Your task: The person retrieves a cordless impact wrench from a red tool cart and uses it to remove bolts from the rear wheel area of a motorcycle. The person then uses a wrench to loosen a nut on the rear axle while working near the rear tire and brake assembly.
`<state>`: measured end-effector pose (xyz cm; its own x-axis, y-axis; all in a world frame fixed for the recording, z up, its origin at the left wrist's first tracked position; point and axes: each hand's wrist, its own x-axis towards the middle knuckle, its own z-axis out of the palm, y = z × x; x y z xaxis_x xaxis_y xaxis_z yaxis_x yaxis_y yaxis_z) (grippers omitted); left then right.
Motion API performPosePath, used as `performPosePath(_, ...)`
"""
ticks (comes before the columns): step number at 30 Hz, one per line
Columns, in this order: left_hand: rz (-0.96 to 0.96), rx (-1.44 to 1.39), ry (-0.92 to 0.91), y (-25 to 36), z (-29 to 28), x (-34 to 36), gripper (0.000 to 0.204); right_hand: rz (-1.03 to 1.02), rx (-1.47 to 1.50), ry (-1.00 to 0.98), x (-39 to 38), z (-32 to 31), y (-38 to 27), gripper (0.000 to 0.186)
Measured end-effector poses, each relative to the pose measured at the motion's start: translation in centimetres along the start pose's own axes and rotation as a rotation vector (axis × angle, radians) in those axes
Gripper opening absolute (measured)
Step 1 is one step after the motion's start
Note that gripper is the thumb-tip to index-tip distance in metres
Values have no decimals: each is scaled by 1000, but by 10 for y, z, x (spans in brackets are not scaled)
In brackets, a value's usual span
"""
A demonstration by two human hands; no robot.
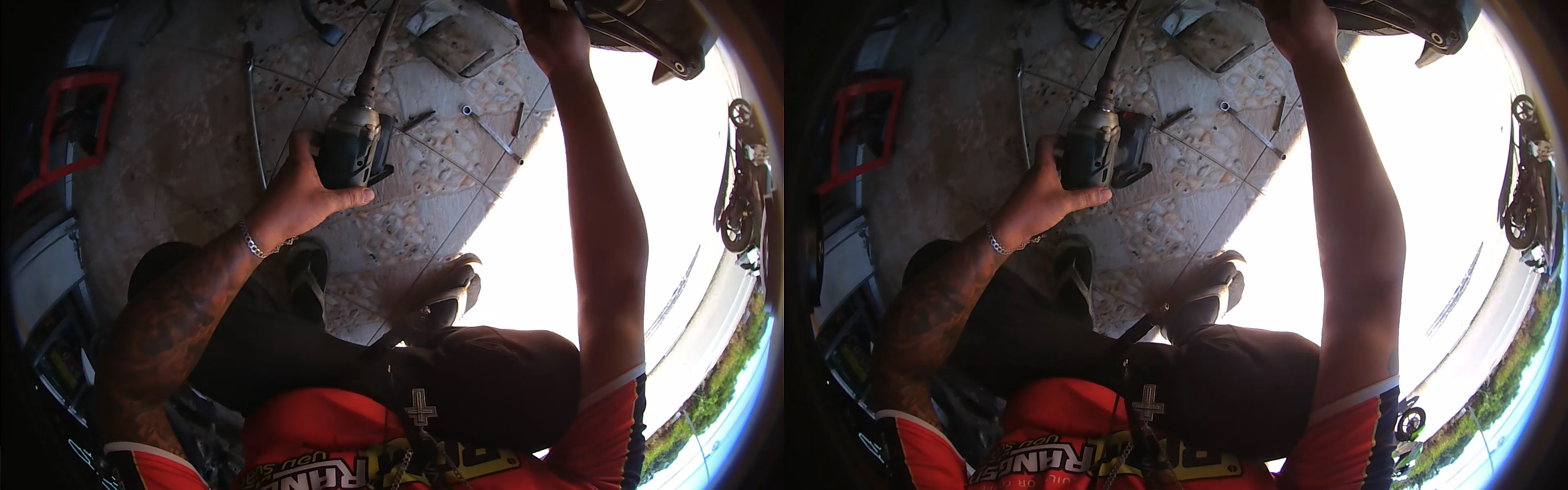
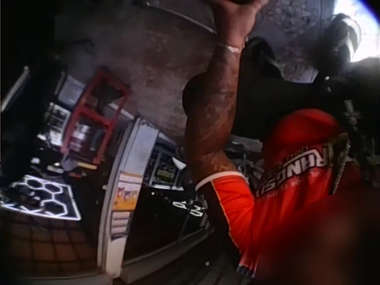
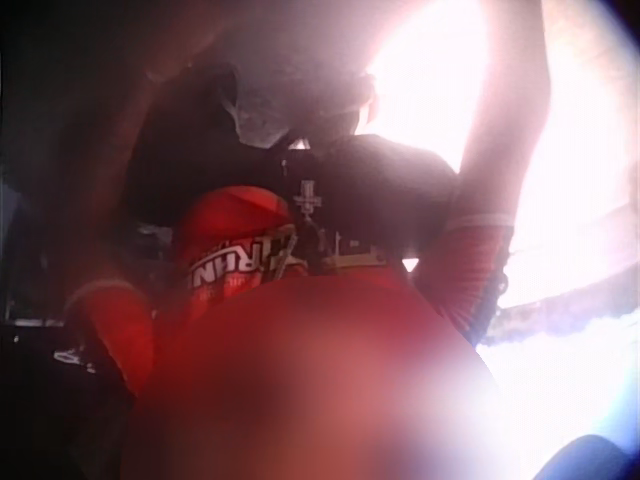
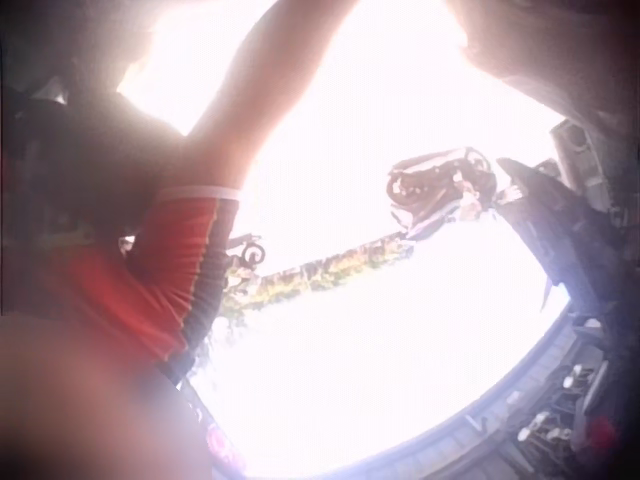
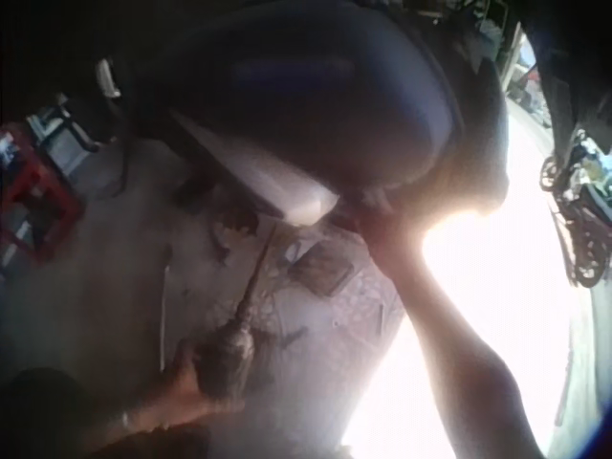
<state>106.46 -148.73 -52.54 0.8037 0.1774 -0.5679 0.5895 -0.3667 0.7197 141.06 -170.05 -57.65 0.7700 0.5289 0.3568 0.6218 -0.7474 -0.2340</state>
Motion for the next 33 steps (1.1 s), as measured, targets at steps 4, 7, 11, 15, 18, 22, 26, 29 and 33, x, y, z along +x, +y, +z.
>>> performPosePath(4,2,-42,-21,0,-1,1,103,11,-4,33,-1,0,-2,54)
performPosePath(7,17,-90,-45,-1,-1,2,104,27,1,68,-2,-1,-4,53)
performPosePath(11,42,-85,-42,-6,-2,2,103,155,266,8,-2,-4,0,53)
performPosePath(15,62,-116,-53,-12,-2,3,97,473,1179,-47,6,5,-16,44)
performPosePath(18,5,-130,-34,-17,1,4,91,772,1743,-24,-1,12,-35,40)
performPosePath(22,0,-156,-52,-16,2,4,99,164,1325,-208,-2,2,-39,36)
performPosePath(26,88,-116,-28,-7,3,2,98,715,2326,-328,8,-20,-29,39)
performPosePath(29,56,-141,-38,-1,2,2,95,709,2346,-329,18,-30,-31,39)
performPosePath(33,-5,-177,-23,-2,6,4,94,775,2289,-397,26,-39,-32,37)
